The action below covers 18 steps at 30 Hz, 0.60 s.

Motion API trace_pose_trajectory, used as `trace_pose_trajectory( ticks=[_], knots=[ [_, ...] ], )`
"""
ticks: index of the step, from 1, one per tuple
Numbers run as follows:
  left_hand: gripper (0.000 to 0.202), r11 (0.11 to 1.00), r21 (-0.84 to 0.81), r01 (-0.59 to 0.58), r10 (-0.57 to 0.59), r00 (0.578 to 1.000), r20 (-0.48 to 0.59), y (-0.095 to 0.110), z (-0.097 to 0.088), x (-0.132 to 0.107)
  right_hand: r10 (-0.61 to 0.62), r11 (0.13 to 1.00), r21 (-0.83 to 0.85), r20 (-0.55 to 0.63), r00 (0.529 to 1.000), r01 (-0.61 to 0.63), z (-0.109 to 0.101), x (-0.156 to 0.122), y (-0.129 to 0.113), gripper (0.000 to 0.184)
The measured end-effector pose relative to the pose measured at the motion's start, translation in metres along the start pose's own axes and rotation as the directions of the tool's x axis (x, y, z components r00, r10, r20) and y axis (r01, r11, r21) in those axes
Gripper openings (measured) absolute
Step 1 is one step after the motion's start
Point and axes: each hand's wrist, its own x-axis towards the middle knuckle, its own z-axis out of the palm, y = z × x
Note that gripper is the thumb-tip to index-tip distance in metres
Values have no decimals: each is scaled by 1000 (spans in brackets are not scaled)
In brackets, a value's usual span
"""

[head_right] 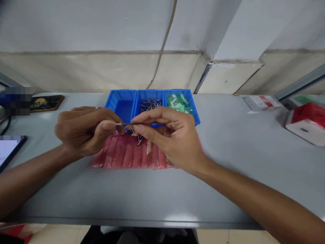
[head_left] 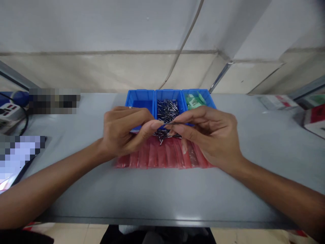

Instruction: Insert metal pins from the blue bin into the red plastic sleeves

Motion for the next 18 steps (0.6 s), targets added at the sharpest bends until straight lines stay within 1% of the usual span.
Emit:
trace_pose_trajectory(
  ticks=[2,5,7,9,11,13,14,16,18],
  knots=[
    [34,1000,4,10,-10,1000,19,-1,-1,-1,10,1000,-16,-5,1000,-10,1,0,0,9],
    [39,999,-36,19,-18,1000,15,-2,-1,-2,4,1000,-9,-3,1000,-4,1,0,0,8],
    [37,997,-75,35,-33,999,25,-4,1,-3,-6,1000,-11,-15,1000,5,1,1,-1,7],
    [32,993,-91,68,-67,998,18,-4,3,-4,-15,1000,-23,-39,999,14,0,2,-1,7],
    [28,993,-81,83,-89,994,-66,-4,7,-5,-25,999,-24,-50,998,24,0,2,-2,8],
    [28,995,-50,90,-97,981,-168,-4,11,-6,-26,1000,-14,-46,999,26,-1,2,-4,7],
    [28,996,-36,87,-92,975,-201,-3,12,-6,-22,1000,-8,-41,999,22,-1,2,-5,6],
    [24,997,-10,76,-76,974,-213,-2,12,-5,-13,1000,-4,-39,999,13,-2,2,-6,6],
    [18,999,10,39,-36,978,-207,-1,10,-3,-21,1000,-12,-44,999,21,-2,1,-6,8]
  ],
)
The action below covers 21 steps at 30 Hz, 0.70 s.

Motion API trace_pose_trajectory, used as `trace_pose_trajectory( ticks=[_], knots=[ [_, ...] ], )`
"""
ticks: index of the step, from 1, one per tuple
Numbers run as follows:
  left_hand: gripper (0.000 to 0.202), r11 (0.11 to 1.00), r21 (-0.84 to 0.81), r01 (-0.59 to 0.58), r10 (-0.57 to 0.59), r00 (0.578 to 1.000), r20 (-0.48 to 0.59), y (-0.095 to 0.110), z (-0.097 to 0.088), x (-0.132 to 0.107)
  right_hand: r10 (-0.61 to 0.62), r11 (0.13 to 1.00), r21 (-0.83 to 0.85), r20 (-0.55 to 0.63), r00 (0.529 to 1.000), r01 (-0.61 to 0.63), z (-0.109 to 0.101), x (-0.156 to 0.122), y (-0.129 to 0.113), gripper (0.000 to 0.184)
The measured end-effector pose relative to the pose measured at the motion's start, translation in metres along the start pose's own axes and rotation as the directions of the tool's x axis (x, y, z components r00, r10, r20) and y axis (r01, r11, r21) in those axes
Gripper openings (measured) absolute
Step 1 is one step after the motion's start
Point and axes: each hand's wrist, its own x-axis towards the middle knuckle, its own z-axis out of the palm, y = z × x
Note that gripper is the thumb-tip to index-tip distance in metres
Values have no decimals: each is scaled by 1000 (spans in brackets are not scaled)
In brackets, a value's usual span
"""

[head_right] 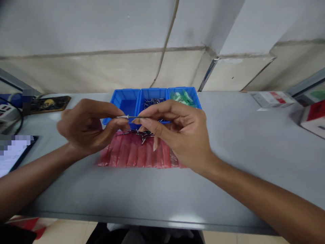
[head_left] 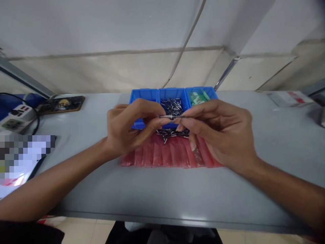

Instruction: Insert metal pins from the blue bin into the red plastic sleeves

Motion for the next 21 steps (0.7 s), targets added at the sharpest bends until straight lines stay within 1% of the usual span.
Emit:
trace_pose_trajectory(
  ticks=[2,4,6,8,11,14,16,17,18,19,20,21],
  knots=[
    [14,999,4,-36,36,999,14,1,-1,3,-15,1000,-16,-3,1000,15,0,-1,1,11],
    [16,998,-3,-63,63,997,37,1,-3,5,-18,999,-34,-4,1000,18,-1,-2,3,12],
    [19,998,-15,-67,68,994,90,1,-3,4,-17,999,-33,-1,1000,17,-1,-2,6,11],
    [24,998,-19,-53,55,992,116,0,-4,3,-11,1000,-5,-1,1000,11,-2,-1,9,9],
    [39,1000,10,14,-15,994,106,-1,-6,2,43,998,51,-39,998,-41,-5,5,15,12],
    [49,988,64,139,-145,985,89,-1,-8,5,96,994,57,-108,989,-91,-11,11,17,24],
    [50,979,64,195,-200,977,68,0,-9,8,65,997,-32,-98,993,-68,-14,13,16,23],
    [50,975,59,213,-217,974,70,0,-9,10,24,991,-130,-62,998,-32,-15,14,16,19],
    [47,974,54,221,-225,971,78,-1,-9,11,-36,963,-267,5,999,36,-16,13,15,17],
    [43,973,61,222,-227,969,99,-3,-8,11,-105,895,-424,106,989,140,-16,12,15,16],
    [37,974,80,214,-224,965,139,-6,-7,11,-165,776,-569,233,958,272,-17,10,15,16],
    [29,975,105,196,-214,957,197,-9,-5,10,-197,611,-676,374,906,412,-17,8,17,18]
  ],
)
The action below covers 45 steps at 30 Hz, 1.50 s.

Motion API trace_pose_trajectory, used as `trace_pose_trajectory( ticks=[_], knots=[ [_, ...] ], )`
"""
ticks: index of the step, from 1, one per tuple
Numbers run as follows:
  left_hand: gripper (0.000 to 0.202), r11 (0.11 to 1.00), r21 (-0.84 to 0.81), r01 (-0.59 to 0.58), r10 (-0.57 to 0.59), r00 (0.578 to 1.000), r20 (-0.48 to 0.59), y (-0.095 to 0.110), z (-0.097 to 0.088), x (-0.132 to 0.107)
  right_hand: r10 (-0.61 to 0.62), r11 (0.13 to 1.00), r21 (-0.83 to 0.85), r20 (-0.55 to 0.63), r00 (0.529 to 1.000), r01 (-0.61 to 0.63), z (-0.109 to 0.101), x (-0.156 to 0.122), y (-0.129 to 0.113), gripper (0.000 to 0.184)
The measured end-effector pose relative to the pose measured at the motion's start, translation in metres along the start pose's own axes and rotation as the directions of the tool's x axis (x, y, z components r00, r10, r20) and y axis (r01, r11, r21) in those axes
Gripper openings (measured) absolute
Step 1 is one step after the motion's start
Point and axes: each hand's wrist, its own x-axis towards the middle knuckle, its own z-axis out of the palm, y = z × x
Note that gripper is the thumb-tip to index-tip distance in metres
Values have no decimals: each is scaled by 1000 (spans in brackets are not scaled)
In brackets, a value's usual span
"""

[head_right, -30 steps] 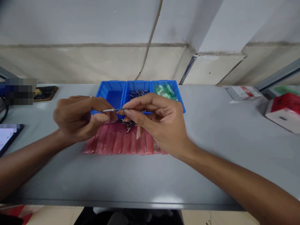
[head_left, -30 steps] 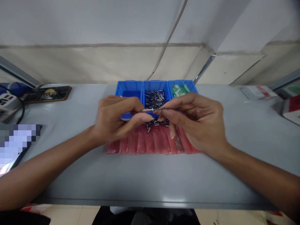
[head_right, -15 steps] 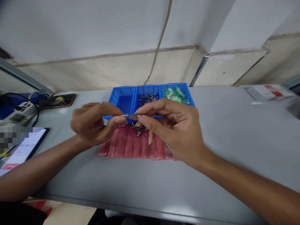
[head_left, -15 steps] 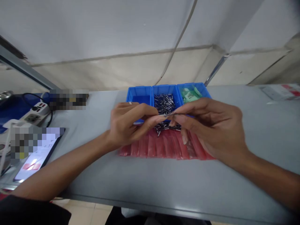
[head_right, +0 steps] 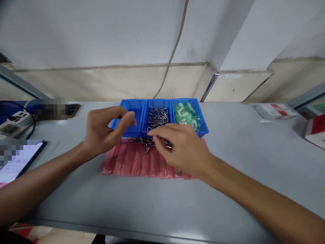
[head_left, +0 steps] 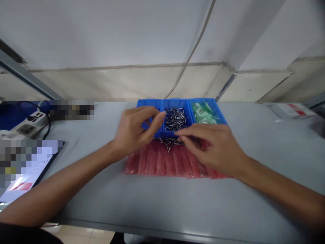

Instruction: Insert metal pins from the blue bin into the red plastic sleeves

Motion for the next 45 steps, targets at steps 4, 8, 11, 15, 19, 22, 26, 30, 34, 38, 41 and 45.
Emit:
trace_pose_trajectory(
  ticks=[4,8,11,15,19,22,26,30,34,38,41,45],
  knots=[
    [23,989,97,-112,82,959,270,-19,10,-4,-260,784,-470,344,902,405,9,-9,-2,27],
    [30,983,84,-160,114,909,402,-32,17,-11,-280,673,-567,399,873,475,18,-13,-5,32],
    [31,977,57,-205,161,888,430,-35,17,-14,-268,649,-603,390,881,464,23,-13,-6,29],
    [28,972,51,-231,190,889,416,-35,17,-14,-267,641,-619,375,888,454,23,-14,-5,28],
    [26,975,49,-217,179,897,404,-33,17,-11,-240,709,-582,330,913,397,17,-12,-1,31],
    [23,982,12,-187,174,932,320,-27,12,-5,-150,857,-458,213,965,234,10,-8,1,27],
    [16,973,-89,-213,229,944,237,-16,5,1,-23,983,-176,139,990,48,3,-2,2,24],
    [15,958,-115,-262,283,928,244,-13,3,0,-19,979,-195,238,971,66,3,-2,3,22],
    [16,957,-106,-271,289,929,233,-13,2,-1,-32,951,-283,310,950,125,3,-3,4,19],
    [18,961,-104,-258,276,931,240,-11,-1,-1,-44,973,-203,300,953,109,-2,-2,6,21],
    [19,957,-122,-264,287,926,244,-10,-3,0,-50,991,-108,281,958,84,-6,2,6,21],
    [20,937,-164,-310,342,909,239,-10,-4,0,11,1000,23,193,981,-16,-11,8,-3,13]
  ],
)
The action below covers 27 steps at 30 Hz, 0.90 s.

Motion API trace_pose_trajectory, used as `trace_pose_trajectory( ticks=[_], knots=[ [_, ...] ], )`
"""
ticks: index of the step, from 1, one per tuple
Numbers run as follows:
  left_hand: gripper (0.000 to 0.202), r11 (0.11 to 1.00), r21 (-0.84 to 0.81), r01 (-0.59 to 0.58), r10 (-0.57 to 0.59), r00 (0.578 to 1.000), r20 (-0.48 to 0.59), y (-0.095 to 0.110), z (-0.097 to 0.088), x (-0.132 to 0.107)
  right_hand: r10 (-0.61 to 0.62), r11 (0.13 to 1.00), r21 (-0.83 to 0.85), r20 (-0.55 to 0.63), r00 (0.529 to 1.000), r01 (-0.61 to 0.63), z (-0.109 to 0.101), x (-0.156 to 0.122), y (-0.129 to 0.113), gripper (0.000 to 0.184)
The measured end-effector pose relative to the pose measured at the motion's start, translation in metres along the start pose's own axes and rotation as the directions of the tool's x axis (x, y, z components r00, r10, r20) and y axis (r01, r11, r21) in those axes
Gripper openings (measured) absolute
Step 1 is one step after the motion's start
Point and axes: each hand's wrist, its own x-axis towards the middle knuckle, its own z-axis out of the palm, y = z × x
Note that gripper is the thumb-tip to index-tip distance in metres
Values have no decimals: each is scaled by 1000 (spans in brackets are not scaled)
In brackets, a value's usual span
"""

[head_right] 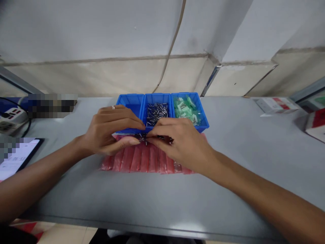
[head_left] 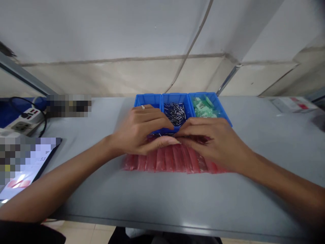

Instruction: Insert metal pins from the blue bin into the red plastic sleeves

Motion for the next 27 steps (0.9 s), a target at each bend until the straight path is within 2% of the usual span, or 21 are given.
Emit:
trace_pose_trajectory(
  ticks=[2,5,8,10,14,19,23,27],
  knots=[
    [24,999,30,-26,26,999,-30,0,0,-1,109,989,109,-106,988,-98,-1,1,-7,10],
    [18,995,92,-43,50,996,-77,2,0,-1,259,925,339,-225,940,-173,-1,1,-14,5],
    [10,990,136,-40,57,991,-120,5,-3,2,343,795,579,-184,921,-180,1,-1,-17,8],
    [4,986,162,-38,61,989,-137,7,-5,5,363,726,669,-178,915,-159,3,-1,-17,8],
    [9,975,219,-46,85,982,-171,10,-7,8,365,696,711,-224,904,-105,5,-2,-19,9],
    [14,980,197,-28,69,976,-205,10,-4,5,353,638,769,-246,903,-40,6,-4,-19,13],
    [4,977,213,-3,52,973,-226,9,-2,2,371,638,768,-240,897,-58,5,-4,-19,12],
    [9,972,234,6,49,972,-229,10,-3,3,360,625,779,-238,902,-44,5,-3,-19,11]
  ],
)
